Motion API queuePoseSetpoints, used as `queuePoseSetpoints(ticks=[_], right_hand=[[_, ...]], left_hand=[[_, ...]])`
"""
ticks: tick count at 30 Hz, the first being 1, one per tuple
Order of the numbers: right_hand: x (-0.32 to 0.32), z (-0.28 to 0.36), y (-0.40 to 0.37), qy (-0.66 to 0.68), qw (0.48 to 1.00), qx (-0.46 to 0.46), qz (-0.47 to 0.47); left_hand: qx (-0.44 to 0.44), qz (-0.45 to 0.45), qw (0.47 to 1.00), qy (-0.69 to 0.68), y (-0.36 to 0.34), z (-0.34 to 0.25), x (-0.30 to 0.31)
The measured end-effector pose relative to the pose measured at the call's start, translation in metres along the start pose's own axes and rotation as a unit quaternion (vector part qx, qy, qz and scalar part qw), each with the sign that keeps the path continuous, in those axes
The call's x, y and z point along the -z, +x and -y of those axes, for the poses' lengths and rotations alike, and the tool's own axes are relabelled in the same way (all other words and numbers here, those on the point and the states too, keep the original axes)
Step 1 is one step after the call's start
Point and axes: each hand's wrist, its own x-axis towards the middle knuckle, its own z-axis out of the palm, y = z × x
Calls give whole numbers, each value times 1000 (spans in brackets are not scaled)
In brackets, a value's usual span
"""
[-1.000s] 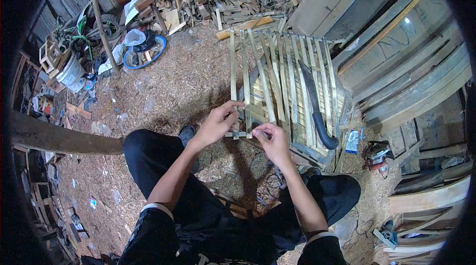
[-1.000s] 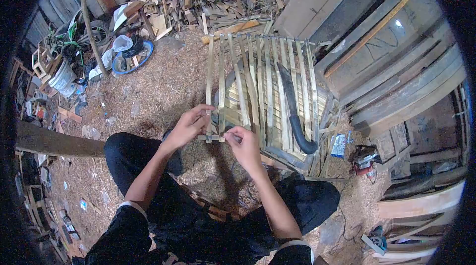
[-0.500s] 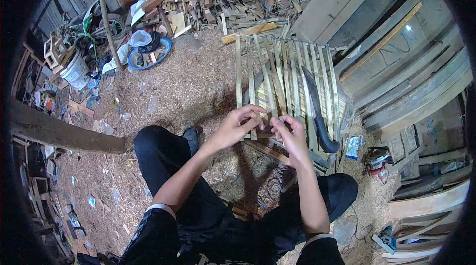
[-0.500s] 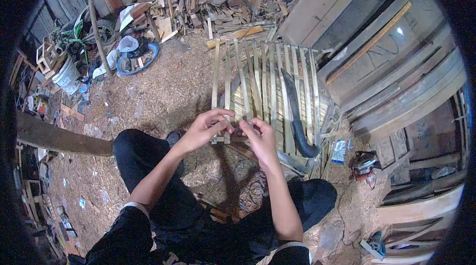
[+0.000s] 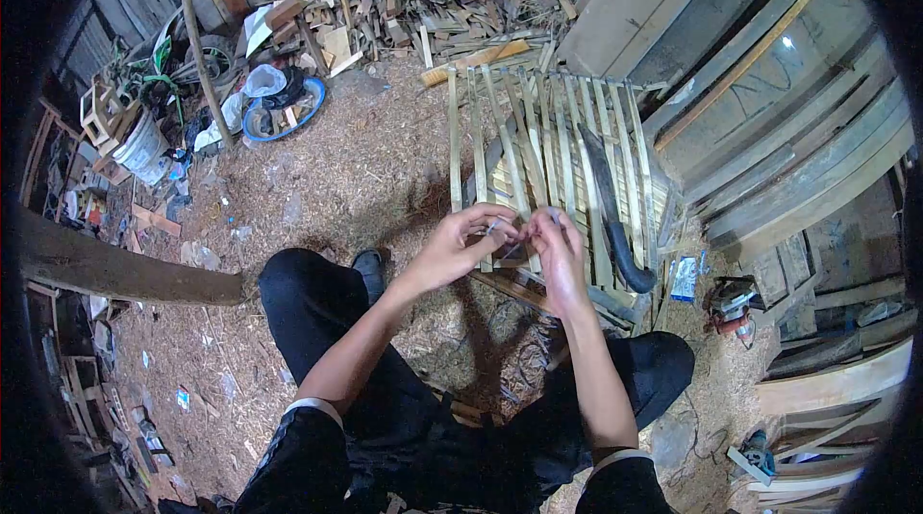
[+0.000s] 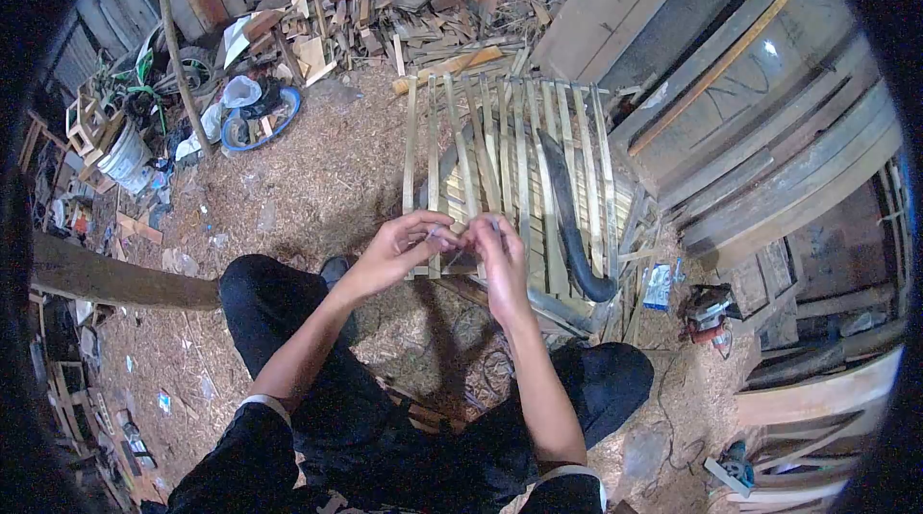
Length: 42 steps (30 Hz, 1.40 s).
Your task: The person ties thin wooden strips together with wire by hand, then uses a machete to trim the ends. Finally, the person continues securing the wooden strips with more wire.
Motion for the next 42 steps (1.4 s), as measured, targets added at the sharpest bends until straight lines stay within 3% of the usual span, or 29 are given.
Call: queuePoseSetpoints(ticks=[5, 11, 14, 17, 20, 25, 28, 31, 35, 42], right_hand=[[-9, 2, -2, -83, 995, 52, 23], [-3, -1, 8, -259, 951, 167, 8], [-5, 7, 7, -172, 977, 127, 23], [1, 11, 11, -175, 981, 70, 41], [6, 3, 15, -184, 979, 75, 40], [-3, -3, 12, -160, 984, 80, -19], [-15, -3, 10, -170, 975, 122, -70], [-14, -4, 8, -200, 963, 156, -88], [-8, -12, 6, -231, 953, 154, -125], [-3, -14, 4, -115, 984, 27, -130]], left_hand=[[-26, 62, 996, -56, -1, 3, 8], [-8, 48, 997, -54, -8, -2, 6], [-72, 65, 993, -63, -7, -2, 9], [-102, 53, 989, -88, -8, -2, 5], [-36, -13, 998, -59, -3, -4, 0], [-90, -31, 995, -14, 2, 9, -12], [-161, -13, 976, 145, 1, 11, -11], [-169, -79, 972, 141, -2, 12, -18], [-169, -98, 977, 79, -1, 12, -21], [-107, -103, 989, 14, 5, 21, -20]])
